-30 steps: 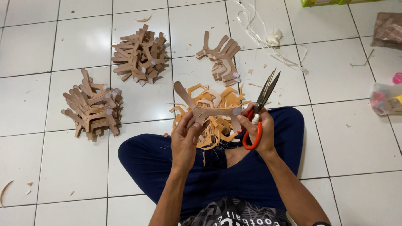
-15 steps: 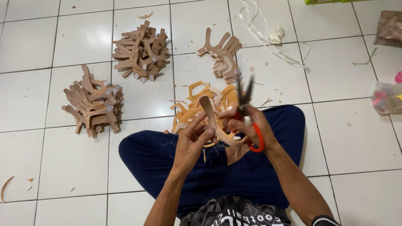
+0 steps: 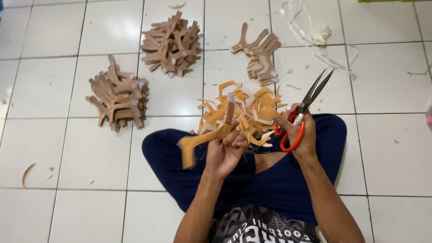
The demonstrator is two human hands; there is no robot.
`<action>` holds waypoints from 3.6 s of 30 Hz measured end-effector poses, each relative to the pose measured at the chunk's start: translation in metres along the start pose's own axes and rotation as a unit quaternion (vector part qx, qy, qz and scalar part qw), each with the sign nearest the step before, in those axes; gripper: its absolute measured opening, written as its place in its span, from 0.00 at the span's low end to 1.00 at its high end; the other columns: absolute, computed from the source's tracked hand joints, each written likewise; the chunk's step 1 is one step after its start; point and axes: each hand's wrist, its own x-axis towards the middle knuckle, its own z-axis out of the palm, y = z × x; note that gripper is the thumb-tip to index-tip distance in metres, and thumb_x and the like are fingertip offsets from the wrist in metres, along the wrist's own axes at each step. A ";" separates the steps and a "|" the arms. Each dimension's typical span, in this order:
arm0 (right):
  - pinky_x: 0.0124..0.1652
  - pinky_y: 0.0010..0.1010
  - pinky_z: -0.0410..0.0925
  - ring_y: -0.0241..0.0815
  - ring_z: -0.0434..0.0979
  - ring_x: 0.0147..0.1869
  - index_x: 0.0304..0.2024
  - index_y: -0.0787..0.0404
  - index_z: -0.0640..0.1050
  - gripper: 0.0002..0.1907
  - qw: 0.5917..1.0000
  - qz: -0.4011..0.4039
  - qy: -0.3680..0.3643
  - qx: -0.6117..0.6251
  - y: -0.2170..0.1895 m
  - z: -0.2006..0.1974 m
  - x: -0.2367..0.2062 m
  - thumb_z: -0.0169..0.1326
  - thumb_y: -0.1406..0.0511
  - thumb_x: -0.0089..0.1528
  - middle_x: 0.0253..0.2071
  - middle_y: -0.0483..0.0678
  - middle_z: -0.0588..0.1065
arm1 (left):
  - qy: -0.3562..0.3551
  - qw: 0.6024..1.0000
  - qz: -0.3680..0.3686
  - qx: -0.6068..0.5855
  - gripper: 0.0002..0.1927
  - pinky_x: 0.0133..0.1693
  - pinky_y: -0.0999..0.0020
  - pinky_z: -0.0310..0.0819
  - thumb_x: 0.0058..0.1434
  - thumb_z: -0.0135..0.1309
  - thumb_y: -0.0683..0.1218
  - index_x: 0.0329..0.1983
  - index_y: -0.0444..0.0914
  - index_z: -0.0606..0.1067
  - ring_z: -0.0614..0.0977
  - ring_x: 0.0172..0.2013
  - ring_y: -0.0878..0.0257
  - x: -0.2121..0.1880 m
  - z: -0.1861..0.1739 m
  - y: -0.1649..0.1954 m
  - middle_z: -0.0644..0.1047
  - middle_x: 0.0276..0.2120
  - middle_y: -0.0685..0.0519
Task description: The person sits on a tiled floor and uses red-handled scissors to trim the edges of small light-brown wooden pieces. They pick up each piece, cut along its edges, and place the finished pieces into a pile on the floor. Trimmed scraps accumulate nearby.
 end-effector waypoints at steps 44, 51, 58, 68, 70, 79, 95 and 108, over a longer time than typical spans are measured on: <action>0.23 0.25 0.66 0.32 0.70 0.21 0.42 0.60 0.73 0.11 0.951 0.244 0.132 0.134 0.066 -0.007 0.062 0.57 0.60 0.64 0.29 0.50 0.75 | -0.162 0.007 0.098 0.982 0.14 0.54 0.50 0.71 0.64 0.51 0.44 0.53 0.40 0.74 0.73 0.58 0.48 0.307 0.050 0.026 0.71 0.58 0.44; 0.24 0.23 0.65 0.31 0.70 0.23 0.42 0.62 0.74 0.14 0.961 0.230 0.114 0.101 0.075 -0.016 0.061 0.58 0.58 0.66 0.30 0.48 0.75 | -0.284 -0.156 0.130 0.937 0.19 0.64 0.42 0.62 0.55 0.53 0.49 0.51 0.47 0.75 0.72 0.62 0.52 0.343 0.038 0.015 0.75 0.54 0.49; 0.18 0.21 0.59 0.29 0.64 0.18 0.53 0.61 0.79 0.19 0.964 0.242 0.111 -0.001 0.076 -0.021 0.039 0.62 0.60 0.61 0.22 0.45 0.67 | -0.128 0.189 0.143 0.963 0.12 0.43 0.58 0.78 0.66 0.53 0.39 0.51 0.42 0.74 0.84 0.41 0.50 0.254 0.060 0.056 0.82 0.42 0.48; 0.18 0.23 0.64 0.30 0.66 0.16 0.44 0.72 0.77 0.38 0.947 0.261 -0.148 0.112 0.053 -0.005 -0.026 0.44 0.40 0.65 0.21 0.44 0.68 | -0.092 0.327 0.271 0.901 0.07 0.33 0.64 0.84 0.71 0.48 0.39 0.50 0.37 0.72 0.88 0.36 0.55 0.101 0.037 0.047 0.84 0.39 0.47; 0.17 0.23 0.64 0.30 0.66 0.16 0.44 0.70 0.76 0.38 0.929 0.284 -0.150 0.181 0.051 -0.003 -0.031 0.43 0.40 0.63 0.21 0.43 0.68 | -0.092 0.346 0.276 0.892 0.08 0.33 0.66 0.85 0.70 0.48 0.37 0.52 0.36 0.72 0.88 0.37 0.55 0.088 0.037 0.045 0.84 0.40 0.45; 0.33 0.22 0.64 0.28 0.68 0.33 0.48 0.67 0.73 0.17 0.995 0.075 -0.059 -0.025 0.033 -0.006 -0.010 0.63 0.64 0.64 0.32 0.43 0.70 | 0.020 0.425 0.114 0.898 0.08 0.31 0.62 0.82 0.72 0.50 0.43 0.51 0.36 0.75 0.87 0.28 0.54 0.062 0.037 0.034 0.83 0.32 0.44; 0.36 0.21 0.62 0.28 0.67 0.36 0.53 0.67 0.77 0.19 0.988 0.060 0.113 -0.089 0.037 -0.009 -0.009 0.64 0.63 0.64 0.35 0.40 0.70 | 0.159 0.784 0.130 0.586 0.22 0.41 0.69 0.76 0.66 0.59 0.44 0.59 0.24 0.75 0.80 0.38 0.62 0.024 0.017 0.014 0.81 0.39 0.44; 0.23 0.24 0.70 0.35 0.75 0.24 0.40 0.68 0.80 0.34 0.807 -0.249 -0.054 -0.533 0.010 -0.001 -0.041 0.72 0.48 0.46 0.28 0.46 0.76 | 0.147 0.725 0.210 0.640 0.19 0.37 0.72 0.82 0.63 0.60 0.42 0.53 0.26 0.75 0.83 0.35 0.66 0.009 0.057 0.012 0.82 0.36 0.48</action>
